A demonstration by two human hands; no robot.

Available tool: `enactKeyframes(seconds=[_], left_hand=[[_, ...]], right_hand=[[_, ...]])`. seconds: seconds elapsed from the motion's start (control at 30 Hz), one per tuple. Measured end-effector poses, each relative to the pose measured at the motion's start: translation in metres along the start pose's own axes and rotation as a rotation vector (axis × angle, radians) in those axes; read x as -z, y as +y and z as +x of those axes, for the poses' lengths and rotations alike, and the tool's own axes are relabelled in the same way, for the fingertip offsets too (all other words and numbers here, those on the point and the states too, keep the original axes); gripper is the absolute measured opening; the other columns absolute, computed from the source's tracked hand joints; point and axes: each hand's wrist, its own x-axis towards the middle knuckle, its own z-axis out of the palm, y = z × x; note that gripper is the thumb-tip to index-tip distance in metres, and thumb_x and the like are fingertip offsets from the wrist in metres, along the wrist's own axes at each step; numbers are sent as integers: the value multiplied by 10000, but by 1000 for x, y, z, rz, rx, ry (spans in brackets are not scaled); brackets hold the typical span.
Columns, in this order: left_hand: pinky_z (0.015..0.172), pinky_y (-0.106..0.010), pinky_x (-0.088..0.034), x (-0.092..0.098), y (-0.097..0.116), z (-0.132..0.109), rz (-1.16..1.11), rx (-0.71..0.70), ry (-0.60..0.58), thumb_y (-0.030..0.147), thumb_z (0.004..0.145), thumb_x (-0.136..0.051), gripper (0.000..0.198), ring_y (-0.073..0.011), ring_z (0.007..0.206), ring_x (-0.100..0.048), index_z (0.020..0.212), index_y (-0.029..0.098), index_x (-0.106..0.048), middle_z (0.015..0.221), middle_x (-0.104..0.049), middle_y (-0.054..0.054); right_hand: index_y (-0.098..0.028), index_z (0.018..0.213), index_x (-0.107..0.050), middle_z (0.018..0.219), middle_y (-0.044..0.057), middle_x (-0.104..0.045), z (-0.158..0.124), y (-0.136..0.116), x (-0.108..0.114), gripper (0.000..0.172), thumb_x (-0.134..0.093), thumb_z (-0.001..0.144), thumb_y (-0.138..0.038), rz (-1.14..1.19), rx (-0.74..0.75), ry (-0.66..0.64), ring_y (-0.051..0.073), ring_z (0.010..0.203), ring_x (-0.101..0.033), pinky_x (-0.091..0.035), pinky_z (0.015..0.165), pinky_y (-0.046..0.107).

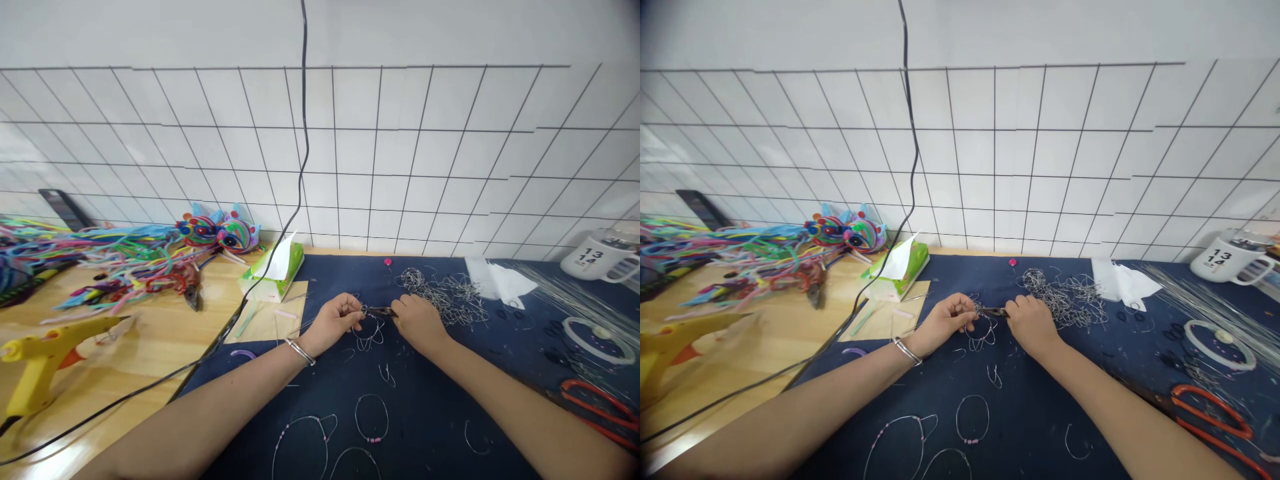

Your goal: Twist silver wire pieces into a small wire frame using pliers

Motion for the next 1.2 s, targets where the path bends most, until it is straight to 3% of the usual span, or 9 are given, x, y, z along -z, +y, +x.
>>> enactKeyframes(seconds=[0.73,1.2], left_hand=[[505,-191,-416,1,-1,1,-56,43,-25,285,727,-566,208,-88,579,-577,866,141,-509,746,-615,-31],[487,-187,-397,0,-5,2,-3,22,4,289,723,-571,204,-88,552,-559,858,147,-514,684,-589,-11]], right_hand=[[-175,707,-542,691,43,-504,1,2,1,148,-435,790,-236,-2,13,48,146,702,-398,-230,644,263],[-172,660,-522,639,44,-453,3,1,15,294,-332,865,-263,-102,50,126,152,674,-361,-206,639,285]])
